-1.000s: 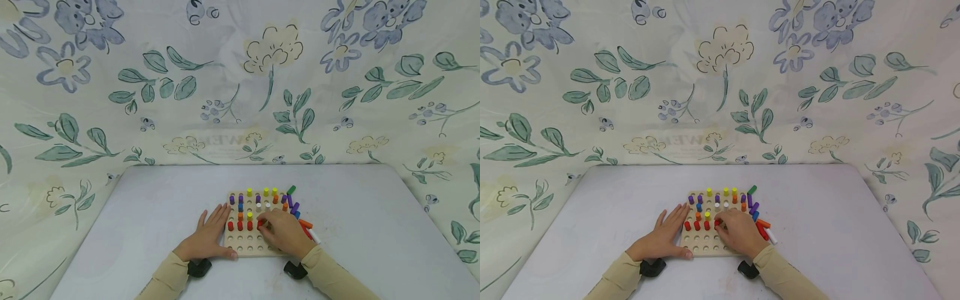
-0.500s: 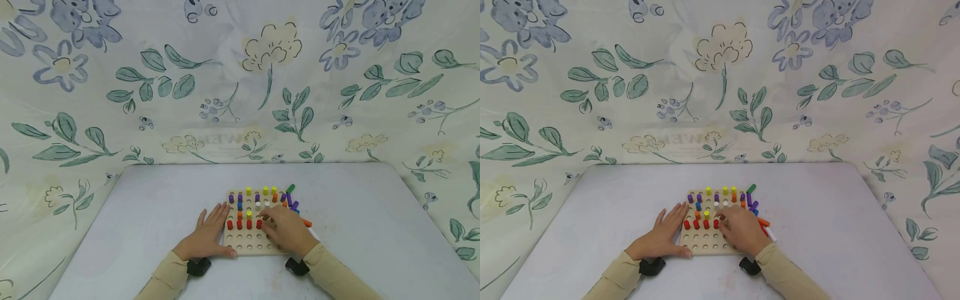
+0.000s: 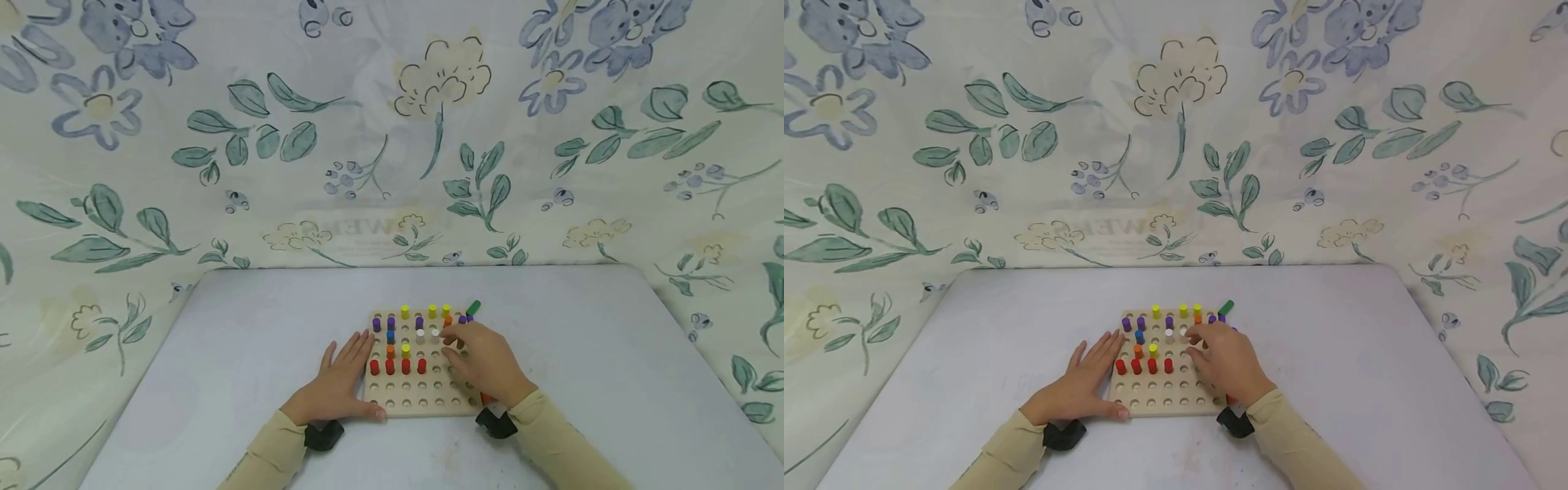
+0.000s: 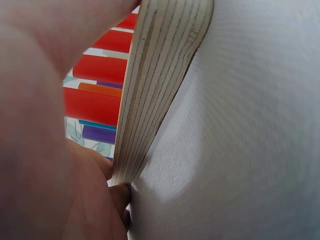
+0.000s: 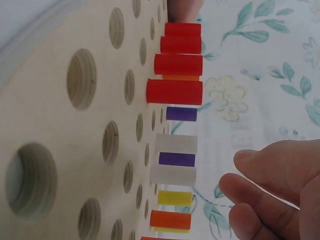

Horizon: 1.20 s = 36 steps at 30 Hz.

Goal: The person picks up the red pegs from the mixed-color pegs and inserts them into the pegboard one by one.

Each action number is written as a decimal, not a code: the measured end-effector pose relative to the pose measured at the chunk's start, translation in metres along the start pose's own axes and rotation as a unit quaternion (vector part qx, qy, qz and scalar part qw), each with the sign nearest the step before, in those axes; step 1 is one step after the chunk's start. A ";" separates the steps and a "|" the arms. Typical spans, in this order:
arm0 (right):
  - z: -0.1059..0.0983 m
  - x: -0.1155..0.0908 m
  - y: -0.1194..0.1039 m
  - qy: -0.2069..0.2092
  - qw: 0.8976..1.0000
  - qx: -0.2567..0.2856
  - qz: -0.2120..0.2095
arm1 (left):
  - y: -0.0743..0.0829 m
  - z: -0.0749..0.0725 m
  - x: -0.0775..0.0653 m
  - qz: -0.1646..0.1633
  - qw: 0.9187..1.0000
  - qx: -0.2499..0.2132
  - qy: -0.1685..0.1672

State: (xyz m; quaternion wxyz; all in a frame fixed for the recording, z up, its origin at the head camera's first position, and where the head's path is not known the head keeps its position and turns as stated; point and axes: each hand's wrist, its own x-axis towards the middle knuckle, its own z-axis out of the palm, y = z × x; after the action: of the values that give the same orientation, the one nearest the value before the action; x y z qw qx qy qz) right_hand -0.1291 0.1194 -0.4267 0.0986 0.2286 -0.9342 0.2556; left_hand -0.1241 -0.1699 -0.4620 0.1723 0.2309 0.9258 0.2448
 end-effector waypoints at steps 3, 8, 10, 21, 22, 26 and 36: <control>-0.002 0.000 0.001 0.005 1.000 0.003 0.004 | 0.000 0.000 0.000 0.002 1.000 0.001 0.001; -0.007 -0.001 0.003 0.020 1.000 0.002 0.010 | 0.000 0.000 -0.001 -0.001 1.000 -0.003 -0.002; -0.009 -0.001 0.004 0.023 1.000 0.001 0.015 | 0.000 0.000 -0.001 -0.003 1.000 -0.005 -0.002; -0.024 -0.004 0.021 0.038 0.999 0.005 0.028 | -0.002 0.002 -0.001 0.005 1.000 -0.003 0.002; -0.025 -0.004 0.023 0.037 0.999 0.006 0.032 | -0.002 0.002 -0.001 0.005 1.000 -0.005 0.002; -0.029 -0.006 0.029 0.031 0.999 0.010 0.042 | -0.003 0.002 -0.001 0.007 1.000 -0.007 0.002; -0.036 -0.011 0.038 0.012 0.996 0.017 0.092 | -0.002 0.001 -0.002 0.009 1.000 -0.005 0.002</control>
State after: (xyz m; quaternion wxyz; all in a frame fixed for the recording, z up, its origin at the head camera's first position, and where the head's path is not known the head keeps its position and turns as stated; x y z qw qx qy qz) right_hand -0.1351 0.1720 -0.4157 0.0823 0.1401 -0.9456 0.2820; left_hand -0.1230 -0.1719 -0.4638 0.1696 0.2377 0.9227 0.2517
